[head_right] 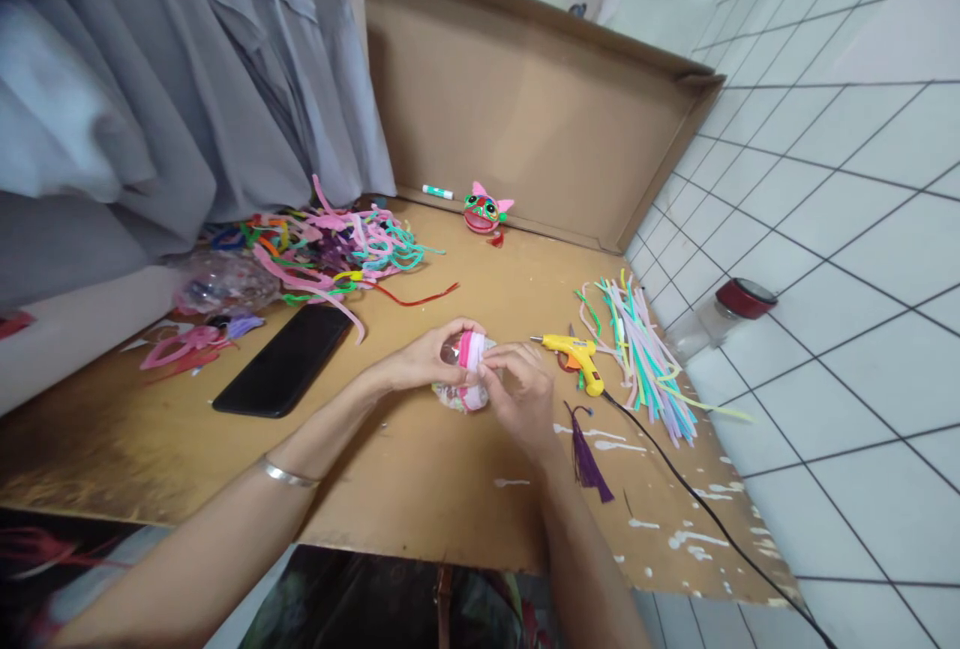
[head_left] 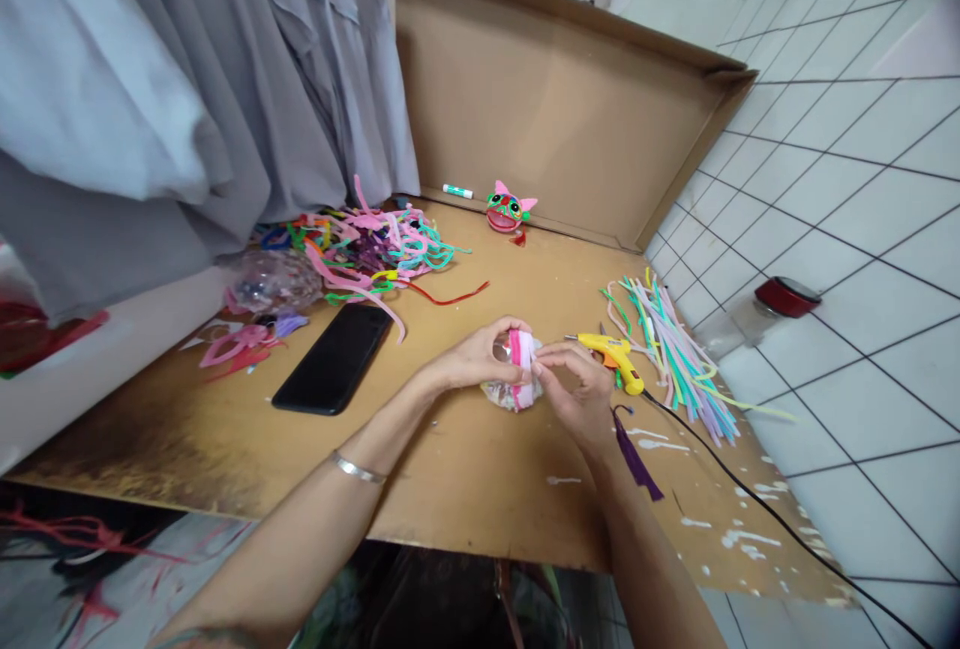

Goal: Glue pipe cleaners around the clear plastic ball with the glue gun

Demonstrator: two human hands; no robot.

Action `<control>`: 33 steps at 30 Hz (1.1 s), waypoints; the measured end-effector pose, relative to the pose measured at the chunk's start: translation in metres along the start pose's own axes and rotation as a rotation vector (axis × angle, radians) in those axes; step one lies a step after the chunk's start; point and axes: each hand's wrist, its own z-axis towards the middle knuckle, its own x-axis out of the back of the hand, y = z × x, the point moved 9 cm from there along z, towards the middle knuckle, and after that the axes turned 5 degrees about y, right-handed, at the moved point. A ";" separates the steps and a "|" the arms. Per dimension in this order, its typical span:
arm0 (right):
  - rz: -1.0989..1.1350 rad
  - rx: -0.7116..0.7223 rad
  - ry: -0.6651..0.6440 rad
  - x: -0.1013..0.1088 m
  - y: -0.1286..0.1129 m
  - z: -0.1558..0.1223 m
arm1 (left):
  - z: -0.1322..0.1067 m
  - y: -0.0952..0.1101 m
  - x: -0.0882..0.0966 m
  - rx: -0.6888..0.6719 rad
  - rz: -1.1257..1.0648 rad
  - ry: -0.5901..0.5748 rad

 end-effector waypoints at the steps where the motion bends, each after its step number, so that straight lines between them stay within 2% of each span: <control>1: 0.004 0.000 0.001 0.000 0.000 0.000 | 0.000 0.000 0.000 0.000 0.001 0.000; 18: 0.024 0.006 0.008 -0.003 0.001 -0.001 | 0.000 -0.001 0.001 -0.020 0.040 0.002; 26: 0.028 0.006 0.025 -0.003 0.000 -0.001 | 0.000 0.018 0.010 -0.222 0.350 0.104; 33: 0.012 0.000 0.026 -0.003 0.002 -0.001 | -0.004 0.024 0.006 -0.280 0.368 0.096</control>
